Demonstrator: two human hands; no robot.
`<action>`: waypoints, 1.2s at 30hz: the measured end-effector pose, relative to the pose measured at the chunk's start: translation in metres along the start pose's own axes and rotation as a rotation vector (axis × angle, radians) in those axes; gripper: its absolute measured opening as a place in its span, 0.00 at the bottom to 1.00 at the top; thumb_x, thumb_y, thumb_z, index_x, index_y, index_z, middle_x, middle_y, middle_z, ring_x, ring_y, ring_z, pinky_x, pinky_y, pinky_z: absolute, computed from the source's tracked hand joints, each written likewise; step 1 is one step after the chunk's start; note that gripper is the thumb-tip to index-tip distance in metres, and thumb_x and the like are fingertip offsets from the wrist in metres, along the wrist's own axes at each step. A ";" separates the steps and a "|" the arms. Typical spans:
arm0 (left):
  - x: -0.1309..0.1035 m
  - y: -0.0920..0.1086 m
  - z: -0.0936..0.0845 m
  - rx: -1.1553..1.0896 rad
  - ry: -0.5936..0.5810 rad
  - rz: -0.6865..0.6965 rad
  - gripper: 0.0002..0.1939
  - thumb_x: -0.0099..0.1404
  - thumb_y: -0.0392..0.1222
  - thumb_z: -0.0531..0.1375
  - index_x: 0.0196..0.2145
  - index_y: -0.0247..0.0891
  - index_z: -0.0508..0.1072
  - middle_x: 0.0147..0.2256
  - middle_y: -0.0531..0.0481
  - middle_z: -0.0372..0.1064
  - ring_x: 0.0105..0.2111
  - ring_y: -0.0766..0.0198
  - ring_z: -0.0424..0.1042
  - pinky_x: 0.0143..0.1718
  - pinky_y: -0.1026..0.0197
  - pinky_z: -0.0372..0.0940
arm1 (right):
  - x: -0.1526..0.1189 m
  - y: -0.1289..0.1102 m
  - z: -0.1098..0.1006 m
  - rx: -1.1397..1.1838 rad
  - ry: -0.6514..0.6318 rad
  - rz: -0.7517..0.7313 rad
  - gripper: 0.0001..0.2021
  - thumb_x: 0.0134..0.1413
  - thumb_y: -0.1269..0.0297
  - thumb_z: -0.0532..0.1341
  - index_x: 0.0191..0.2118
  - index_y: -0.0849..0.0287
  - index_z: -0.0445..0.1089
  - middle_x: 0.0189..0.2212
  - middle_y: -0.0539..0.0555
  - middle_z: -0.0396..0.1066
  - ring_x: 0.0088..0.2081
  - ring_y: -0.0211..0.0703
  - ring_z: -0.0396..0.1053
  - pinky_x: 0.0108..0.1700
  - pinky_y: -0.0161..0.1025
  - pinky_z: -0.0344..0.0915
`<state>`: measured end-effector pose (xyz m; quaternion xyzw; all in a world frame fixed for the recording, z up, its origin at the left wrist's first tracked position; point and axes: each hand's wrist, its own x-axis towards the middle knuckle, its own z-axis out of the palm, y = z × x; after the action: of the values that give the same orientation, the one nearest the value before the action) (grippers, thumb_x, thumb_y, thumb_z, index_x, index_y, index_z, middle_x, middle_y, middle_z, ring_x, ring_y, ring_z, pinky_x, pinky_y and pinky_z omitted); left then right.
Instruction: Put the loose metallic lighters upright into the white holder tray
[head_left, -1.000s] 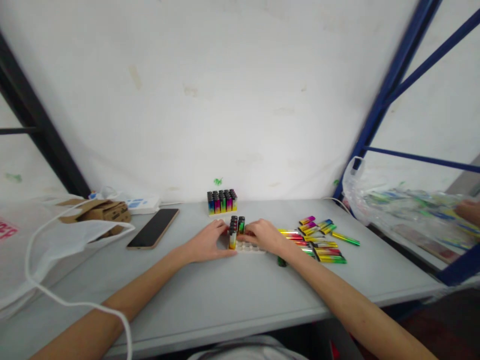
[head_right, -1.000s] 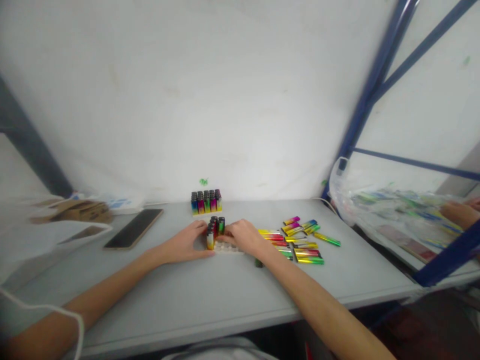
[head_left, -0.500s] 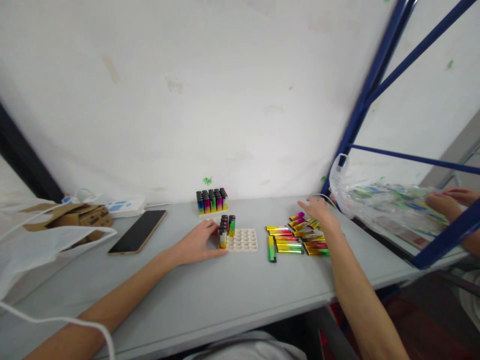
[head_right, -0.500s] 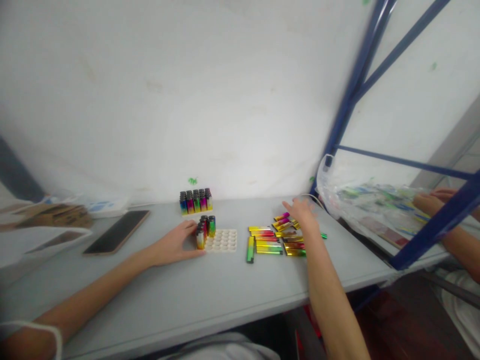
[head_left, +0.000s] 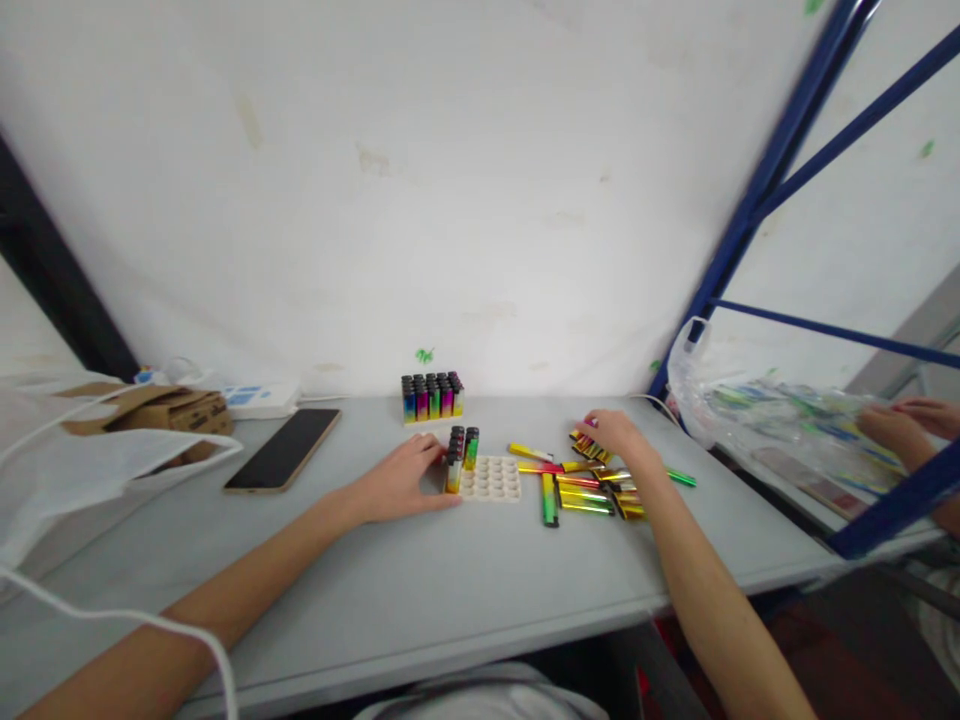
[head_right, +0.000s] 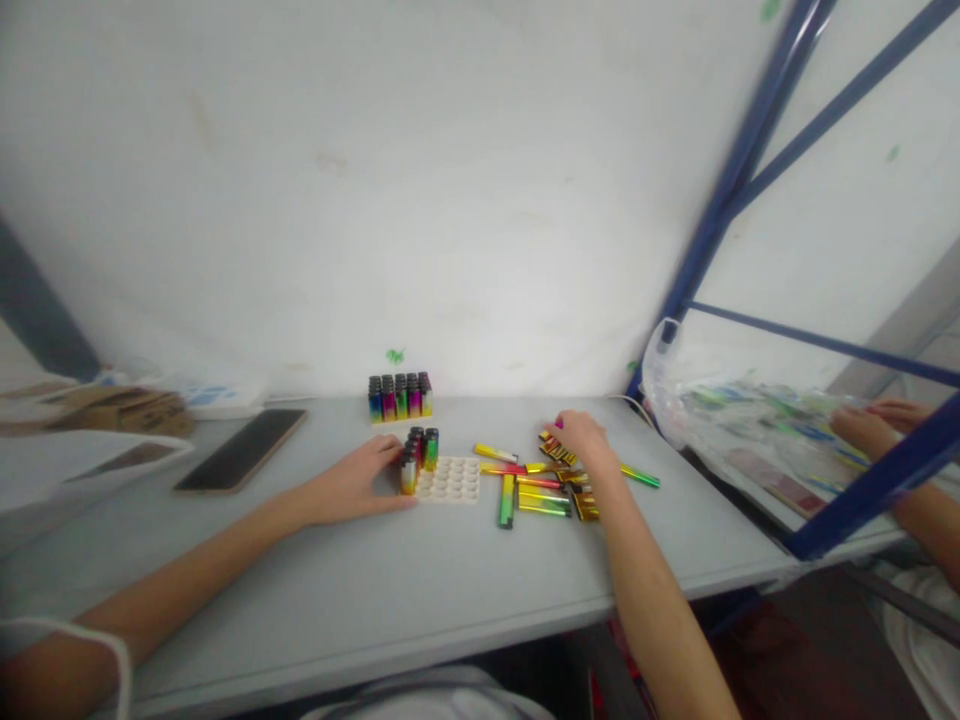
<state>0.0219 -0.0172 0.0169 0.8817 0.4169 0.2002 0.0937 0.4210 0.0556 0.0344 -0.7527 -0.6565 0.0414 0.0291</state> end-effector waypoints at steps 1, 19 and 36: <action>0.000 0.000 0.000 0.002 -0.004 -0.004 0.32 0.60 0.68 0.65 0.45 0.35 0.75 0.46 0.38 0.72 0.47 0.45 0.73 0.53 0.46 0.70 | -0.001 -0.003 0.002 -0.004 0.027 0.012 0.25 0.70 0.46 0.56 0.58 0.60 0.74 0.52 0.68 0.77 0.55 0.60 0.75 0.55 0.49 0.67; 0.000 -0.003 0.002 -0.006 0.012 0.016 0.31 0.59 0.68 0.65 0.44 0.37 0.75 0.45 0.39 0.72 0.46 0.45 0.73 0.53 0.47 0.69 | -0.020 -0.065 0.003 1.045 0.040 -0.477 0.19 0.64 0.54 0.58 0.53 0.61 0.68 0.34 0.52 0.70 0.30 0.39 0.69 0.34 0.38 0.69; 0.000 0.001 -0.001 0.001 0.000 0.036 0.29 0.61 0.66 0.66 0.44 0.37 0.73 0.45 0.41 0.71 0.47 0.46 0.72 0.53 0.47 0.68 | -0.076 -0.134 0.025 0.888 0.177 -0.481 0.22 0.58 0.45 0.53 0.20 0.54 0.52 0.19 0.46 0.48 0.24 0.36 0.49 0.27 0.37 0.45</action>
<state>0.0222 -0.0183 0.0180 0.8891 0.4011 0.2016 0.0897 0.2759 -0.0011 0.0246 -0.4959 -0.7252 0.2447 0.4102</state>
